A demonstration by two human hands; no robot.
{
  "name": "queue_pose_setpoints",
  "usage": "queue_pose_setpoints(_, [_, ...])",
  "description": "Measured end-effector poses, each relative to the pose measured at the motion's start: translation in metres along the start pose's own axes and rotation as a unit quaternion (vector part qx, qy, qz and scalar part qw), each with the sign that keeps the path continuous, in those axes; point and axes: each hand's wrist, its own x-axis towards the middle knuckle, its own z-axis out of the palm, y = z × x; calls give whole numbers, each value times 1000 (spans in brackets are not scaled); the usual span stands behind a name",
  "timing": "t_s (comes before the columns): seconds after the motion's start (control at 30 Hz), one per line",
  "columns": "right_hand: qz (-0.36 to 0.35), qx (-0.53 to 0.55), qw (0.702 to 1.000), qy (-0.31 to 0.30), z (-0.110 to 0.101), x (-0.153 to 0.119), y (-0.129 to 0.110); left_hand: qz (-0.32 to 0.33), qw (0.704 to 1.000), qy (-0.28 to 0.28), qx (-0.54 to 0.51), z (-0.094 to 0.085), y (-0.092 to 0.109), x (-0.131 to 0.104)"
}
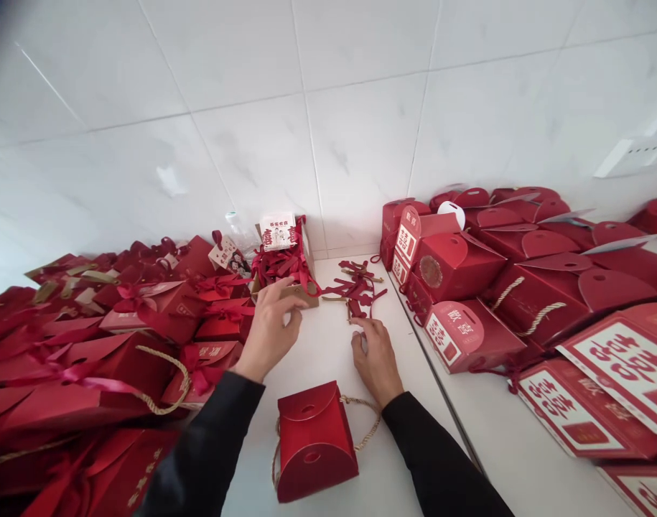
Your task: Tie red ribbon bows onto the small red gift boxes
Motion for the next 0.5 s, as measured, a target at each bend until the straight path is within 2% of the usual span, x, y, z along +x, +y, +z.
queue_pose_setpoints(0.13, [27, 37, 999, -7, -1, 1, 0, 66, 995, -57, 41, 7, -11, 20])
queue_pose_setpoints(0.23, [47, 69, 996, -7, -1, 2, -2, 78, 994, -45, 56, -4, -6, 16])
queue_pose_setpoints(0.37, [71, 130, 989, -11, -6, 4, -11, 95, 994, -20, 53, -29, 26, -4])
queue_pose_setpoints(0.43, [78, 177, 981, -31, -12, 5, -21, 118, 991, -42, 42, -38, 49, -16])
queue_pose_setpoints(0.5, [79, 235, 966, -70, -20, 6, -32, 138, 986, -90, 24, -40, 69, -28])
